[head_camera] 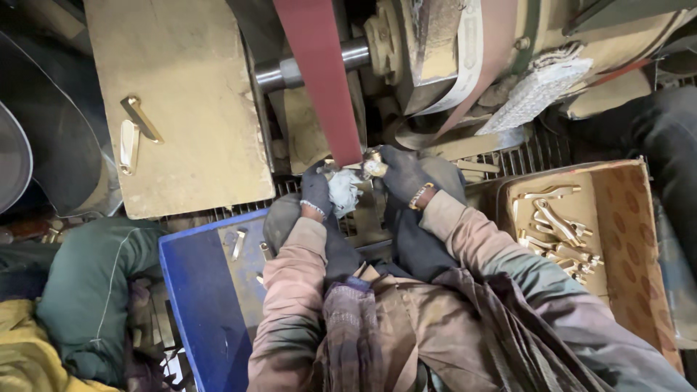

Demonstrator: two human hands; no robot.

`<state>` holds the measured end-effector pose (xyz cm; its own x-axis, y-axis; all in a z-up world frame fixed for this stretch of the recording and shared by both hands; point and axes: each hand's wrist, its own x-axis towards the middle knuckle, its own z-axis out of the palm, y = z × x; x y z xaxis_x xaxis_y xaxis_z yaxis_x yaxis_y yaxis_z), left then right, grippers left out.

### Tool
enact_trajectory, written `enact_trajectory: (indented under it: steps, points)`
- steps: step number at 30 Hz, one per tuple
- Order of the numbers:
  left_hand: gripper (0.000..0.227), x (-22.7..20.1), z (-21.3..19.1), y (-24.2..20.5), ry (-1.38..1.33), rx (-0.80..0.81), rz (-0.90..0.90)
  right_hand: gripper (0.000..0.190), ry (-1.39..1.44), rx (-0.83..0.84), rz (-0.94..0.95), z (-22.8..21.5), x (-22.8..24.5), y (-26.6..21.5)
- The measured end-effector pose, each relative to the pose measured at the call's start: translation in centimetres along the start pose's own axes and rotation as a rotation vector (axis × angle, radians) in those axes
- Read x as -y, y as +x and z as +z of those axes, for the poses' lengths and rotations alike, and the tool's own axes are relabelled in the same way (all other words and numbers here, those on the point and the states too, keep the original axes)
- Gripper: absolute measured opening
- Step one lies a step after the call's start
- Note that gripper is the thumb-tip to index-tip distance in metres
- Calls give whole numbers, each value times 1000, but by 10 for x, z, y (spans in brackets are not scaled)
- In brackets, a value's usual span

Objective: The person sits at a belt grinding machine and repeatedly grinds small brass-colored metal parts against the moving belt. They hold each part with a cloth, rotate it to grind different edges, and place finished pieces into a blue bin.

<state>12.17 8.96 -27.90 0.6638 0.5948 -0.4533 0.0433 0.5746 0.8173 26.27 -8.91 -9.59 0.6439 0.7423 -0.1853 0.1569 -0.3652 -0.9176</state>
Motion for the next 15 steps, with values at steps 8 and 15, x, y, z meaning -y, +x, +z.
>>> enact_trajectory:
  steps: [8, 15]
  points:
    - [33, -12, 11, -8, 19, -31, -12, 20, 175, 52, 114, -4, 3, -5]
    - [31, 20, 22, -4, 188, -20, 125, 14, -26, -69, 4, -30, -12, -26]
